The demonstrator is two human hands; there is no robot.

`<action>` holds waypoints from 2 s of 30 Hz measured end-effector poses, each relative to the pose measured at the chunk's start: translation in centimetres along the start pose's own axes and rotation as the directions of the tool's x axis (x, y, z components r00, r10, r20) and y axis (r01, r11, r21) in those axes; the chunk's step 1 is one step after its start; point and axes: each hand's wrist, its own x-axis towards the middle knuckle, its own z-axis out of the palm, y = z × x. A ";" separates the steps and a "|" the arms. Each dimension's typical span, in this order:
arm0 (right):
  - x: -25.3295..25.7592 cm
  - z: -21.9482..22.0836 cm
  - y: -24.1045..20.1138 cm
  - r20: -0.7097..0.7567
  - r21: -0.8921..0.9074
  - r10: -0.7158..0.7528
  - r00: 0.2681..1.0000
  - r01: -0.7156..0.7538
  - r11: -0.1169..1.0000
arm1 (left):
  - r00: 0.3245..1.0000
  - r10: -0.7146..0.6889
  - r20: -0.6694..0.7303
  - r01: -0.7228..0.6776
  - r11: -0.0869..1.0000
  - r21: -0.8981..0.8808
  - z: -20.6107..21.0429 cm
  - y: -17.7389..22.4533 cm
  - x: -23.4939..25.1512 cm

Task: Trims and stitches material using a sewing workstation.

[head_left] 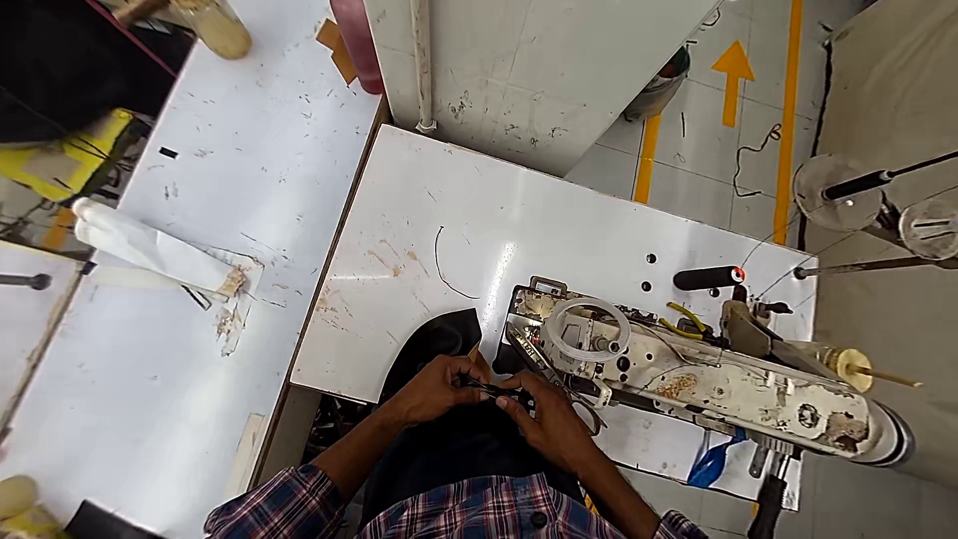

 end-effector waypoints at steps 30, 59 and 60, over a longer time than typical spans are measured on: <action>0.4 1.5 0.3 -0.073 0.117 0.060 0.995 -0.051 0.992 | 0.999 -0.043 -0.026 0.040 0.992 -0.123 0.2 -0.4 0.1; -9.0 -1.4 17.1 -0.679 -0.053 0.302 0.669 -0.454 0.889 | 0.984 -0.179 0.025 0.181 0.967 -0.178 -2.2 1.1 0.6; -8.7 -1.5 17.1 -0.692 -0.109 0.259 0.673 -0.453 0.885 | 0.987 -0.158 -0.015 0.155 0.980 -0.125 -2.2 1.1 0.6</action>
